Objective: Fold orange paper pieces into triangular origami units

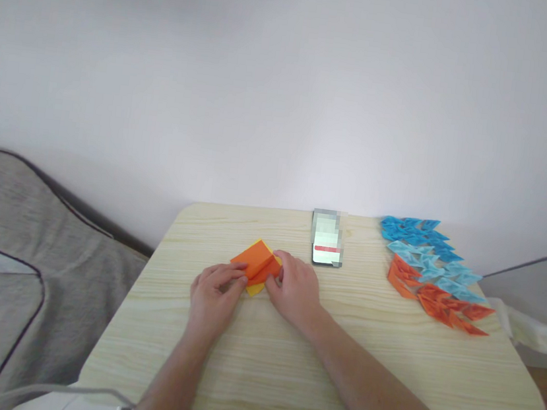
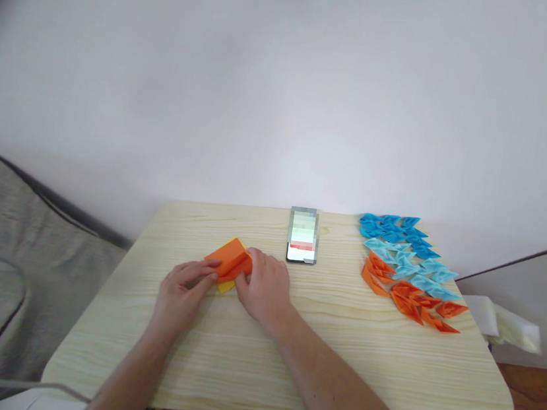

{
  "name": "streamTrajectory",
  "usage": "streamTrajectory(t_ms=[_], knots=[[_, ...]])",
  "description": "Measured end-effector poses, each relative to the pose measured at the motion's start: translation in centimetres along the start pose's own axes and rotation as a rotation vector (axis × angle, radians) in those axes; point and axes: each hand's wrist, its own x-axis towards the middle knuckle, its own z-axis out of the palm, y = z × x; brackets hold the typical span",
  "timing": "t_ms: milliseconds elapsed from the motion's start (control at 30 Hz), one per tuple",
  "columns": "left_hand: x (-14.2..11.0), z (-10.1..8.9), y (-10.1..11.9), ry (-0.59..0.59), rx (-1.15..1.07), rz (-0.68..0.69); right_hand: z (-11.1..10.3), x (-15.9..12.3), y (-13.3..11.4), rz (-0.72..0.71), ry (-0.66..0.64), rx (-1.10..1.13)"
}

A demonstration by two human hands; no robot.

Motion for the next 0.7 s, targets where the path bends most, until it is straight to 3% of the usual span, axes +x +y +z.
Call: streamTrajectory(t_ms=[333, 433, 567, 700], knots=[[-0.4, -0.1, 0.0, 0.144, -0.114, -0.091, -0.3, -0.5, 0.1, 0.012, 0.01, 0.135], [-0.8, -0.6, 0.8, 0.206, -0.165, -0.062, -0.1, -0.7, 0.2, 0.019, 0.016, 0.195], [-1.7, -1.5, 2.3, 0.23, -0.087, 0.184, -0.6, -0.7, 0.3, 0.046, 0.063, 0.296], [-3.5, -1.8, 4.3, 0.157, 0.052, 0.446, -3.7, -2.0, 0.6, 0.054, 0.217, 0.376]])
